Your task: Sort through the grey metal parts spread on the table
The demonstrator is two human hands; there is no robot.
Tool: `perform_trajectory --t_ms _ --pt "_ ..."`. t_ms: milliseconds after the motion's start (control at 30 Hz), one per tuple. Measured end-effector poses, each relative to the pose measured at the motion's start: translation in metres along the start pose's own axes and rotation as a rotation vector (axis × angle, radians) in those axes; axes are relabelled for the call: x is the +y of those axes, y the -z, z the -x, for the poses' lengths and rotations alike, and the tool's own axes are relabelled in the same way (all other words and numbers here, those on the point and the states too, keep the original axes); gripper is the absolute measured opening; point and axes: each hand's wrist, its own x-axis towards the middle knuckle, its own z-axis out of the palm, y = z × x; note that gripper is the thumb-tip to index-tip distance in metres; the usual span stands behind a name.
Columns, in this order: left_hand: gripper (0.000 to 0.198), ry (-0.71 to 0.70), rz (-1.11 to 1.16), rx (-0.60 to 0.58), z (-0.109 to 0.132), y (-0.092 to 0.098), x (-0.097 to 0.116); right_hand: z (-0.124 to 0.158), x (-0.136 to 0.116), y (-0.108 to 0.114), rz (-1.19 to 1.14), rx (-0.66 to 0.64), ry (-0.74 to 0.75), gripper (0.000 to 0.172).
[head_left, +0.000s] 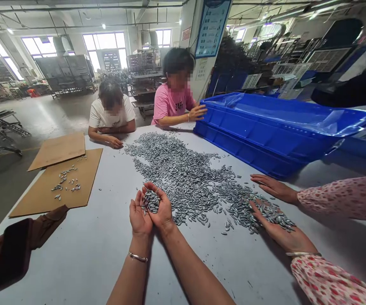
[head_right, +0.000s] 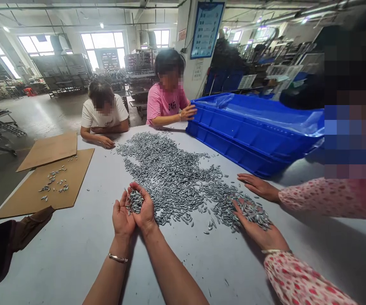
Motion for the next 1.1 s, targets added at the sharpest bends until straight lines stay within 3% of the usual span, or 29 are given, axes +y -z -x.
perform_trajectory --t_ms 300,833,1100 --pt "0.033 0.071 0.144 -0.058 -0.008 0.009 -0.004 0.006 0.000 -0.005 0.045 0.011 0.074 0.031" --pt "0.038 0.110 0.206 0.014 -0.007 0.010 -0.002 0.005 -0.007 -0.001 0.092 -0.024 0.075 0.039" --pt "0.039 0.122 0.196 -0.010 -0.007 0.011 -0.001 0.005 -0.010 0.002 0.084 -0.019 0.031 0.041"
